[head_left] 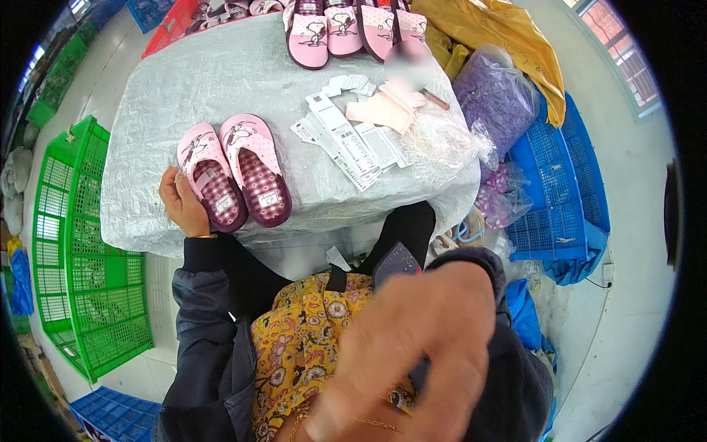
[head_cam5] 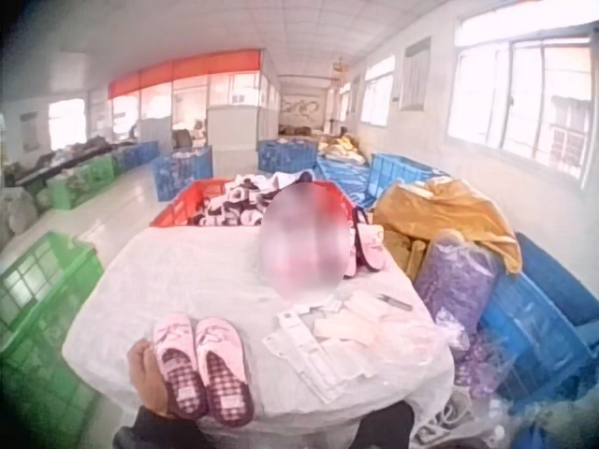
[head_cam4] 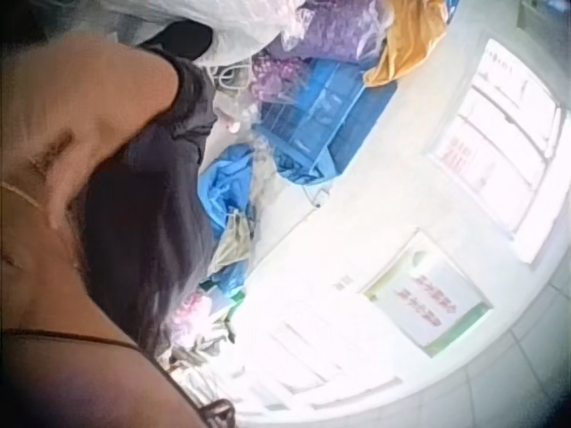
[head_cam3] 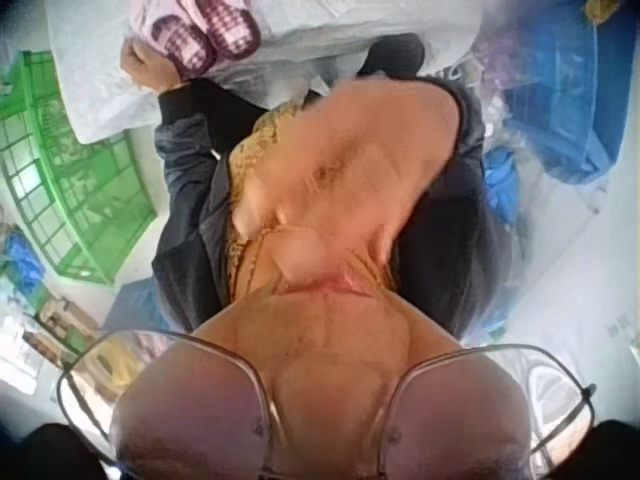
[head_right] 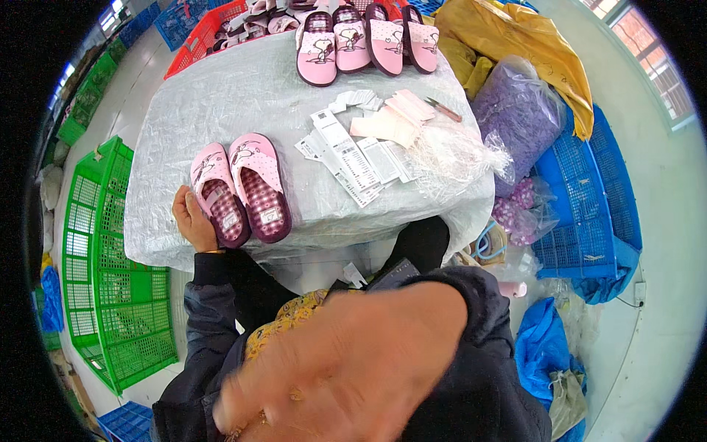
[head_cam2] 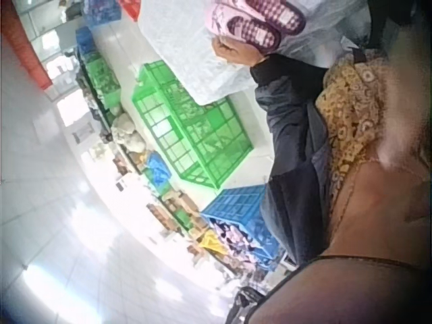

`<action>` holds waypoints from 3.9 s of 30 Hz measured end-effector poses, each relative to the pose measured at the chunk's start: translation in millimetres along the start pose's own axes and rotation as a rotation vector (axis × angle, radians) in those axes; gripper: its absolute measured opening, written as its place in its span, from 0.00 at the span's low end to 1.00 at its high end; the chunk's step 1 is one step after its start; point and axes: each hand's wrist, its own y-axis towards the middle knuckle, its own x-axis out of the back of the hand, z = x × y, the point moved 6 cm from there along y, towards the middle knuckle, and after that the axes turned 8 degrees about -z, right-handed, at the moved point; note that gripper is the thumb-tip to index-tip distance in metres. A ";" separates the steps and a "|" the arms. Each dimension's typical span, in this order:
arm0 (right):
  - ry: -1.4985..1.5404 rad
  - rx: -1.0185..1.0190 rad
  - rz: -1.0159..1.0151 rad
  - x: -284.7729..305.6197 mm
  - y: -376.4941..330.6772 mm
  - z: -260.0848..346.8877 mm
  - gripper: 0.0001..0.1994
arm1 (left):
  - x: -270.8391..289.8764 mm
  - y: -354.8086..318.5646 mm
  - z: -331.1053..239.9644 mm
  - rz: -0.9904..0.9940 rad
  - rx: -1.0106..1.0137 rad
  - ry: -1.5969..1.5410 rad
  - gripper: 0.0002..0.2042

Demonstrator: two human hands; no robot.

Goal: The person repeatedly picks up small paper tags and attaches them to pairs of pink and purple slippers on a table. The person handles the tags and slippers by hand, placing the tagged slippers into a red basket after each attachment.

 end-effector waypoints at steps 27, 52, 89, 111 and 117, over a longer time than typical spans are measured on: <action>-1.667 -0.414 -0.947 382.5 -110.1 -72.2 0.15 | 8.8 5.4 16.1 -0.058 0.166 -0.096 0.15; -1.616 0.191 -1.559 140.9 -213.3 -73.6 0.13 | -183.6 -134.3 -158.1 0.917 0.558 -0.318 0.07; -0.616 0.132 -1.725 132.4 -245.4 -45.1 0.21 | -252.8 -219.2 -230.5 1.338 -0.133 -0.143 0.10; -0.225 0.192 -1.620 138.5 -243.2 -72.7 0.11 | -213.7 -228.6 -250.5 1.304 -0.536 -0.070 0.08; -0.184 0.090 -1.551 134.9 -242.6 -74.5 0.08 | -212.7 -224.5 -227.9 1.509 0.215 -0.368 0.10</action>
